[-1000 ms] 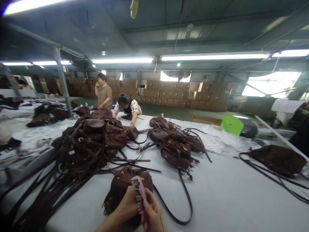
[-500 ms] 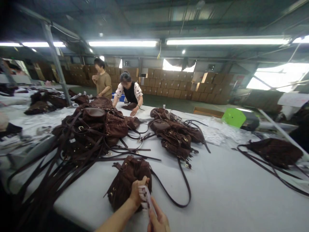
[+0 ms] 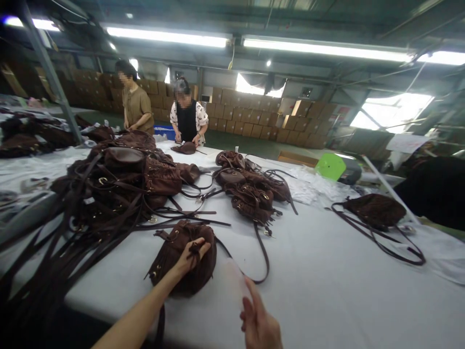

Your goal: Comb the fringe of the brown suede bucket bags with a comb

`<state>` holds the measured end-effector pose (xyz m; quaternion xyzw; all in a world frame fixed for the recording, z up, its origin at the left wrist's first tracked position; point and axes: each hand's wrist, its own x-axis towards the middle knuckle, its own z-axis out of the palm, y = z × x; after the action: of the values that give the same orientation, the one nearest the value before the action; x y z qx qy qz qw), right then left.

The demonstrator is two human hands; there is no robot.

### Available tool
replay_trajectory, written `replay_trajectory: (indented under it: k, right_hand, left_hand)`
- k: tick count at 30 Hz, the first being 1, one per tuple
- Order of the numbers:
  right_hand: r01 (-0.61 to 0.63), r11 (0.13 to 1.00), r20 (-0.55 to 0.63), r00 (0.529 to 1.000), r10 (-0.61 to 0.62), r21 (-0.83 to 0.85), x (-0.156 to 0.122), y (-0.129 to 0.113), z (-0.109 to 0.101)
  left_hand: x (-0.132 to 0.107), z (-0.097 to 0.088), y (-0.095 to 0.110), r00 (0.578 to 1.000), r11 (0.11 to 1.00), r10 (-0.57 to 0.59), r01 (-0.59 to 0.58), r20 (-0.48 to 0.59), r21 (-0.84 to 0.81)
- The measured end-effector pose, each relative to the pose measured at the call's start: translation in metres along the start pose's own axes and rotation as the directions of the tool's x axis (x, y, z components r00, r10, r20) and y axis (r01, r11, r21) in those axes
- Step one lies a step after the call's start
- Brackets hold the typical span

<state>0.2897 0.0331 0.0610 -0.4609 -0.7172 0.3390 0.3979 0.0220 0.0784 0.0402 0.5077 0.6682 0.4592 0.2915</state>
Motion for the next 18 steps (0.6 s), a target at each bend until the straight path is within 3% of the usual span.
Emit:
replay_trajectory:
  k: [2,4,9,14,16,18]
  right_hand:
    - [-0.216,0.975,0.022,0.976,0.215,0.062,0.013,-0.004,-0.003]
    - [-0.299,0.947,0.106,0.952,0.288,0.114,0.03,-0.01,0.002]
    - [-0.295,0.938,0.22,0.942,0.253,0.184,0.08,-0.03,0.024]
    - [-0.295,0.897,0.237,0.945,0.225,0.328,0.112,-0.049,0.052]
    - [-0.356,0.853,0.369,0.905,0.212,0.381,0.108,-0.054,0.072]
    - [-0.432,0.814,0.531,0.827,0.185,0.389,0.098,-0.058,0.091]
  left_hand:
    - [0.004,-0.018,0.012,0.993,0.992,0.111,-0.11,0.025,-0.056]
    - [0.008,-0.034,0.026,0.975,0.971,0.22,-0.218,0.018,-0.095]
    - [0.017,-0.055,0.059,0.95,0.946,0.312,-0.309,0.02,-0.099]
    - [0.024,-0.057,0.086,0.917,0.926,0.376,-0.377,0.132,-0.018]
    - [0.03,-0.051,0.093,0.911,0.924,0.377,-0.381,0.165,-0.008]
    - [0.04,-0.045,0.096,0.915,0.933,0.347,-0.359,0.205,0.027]
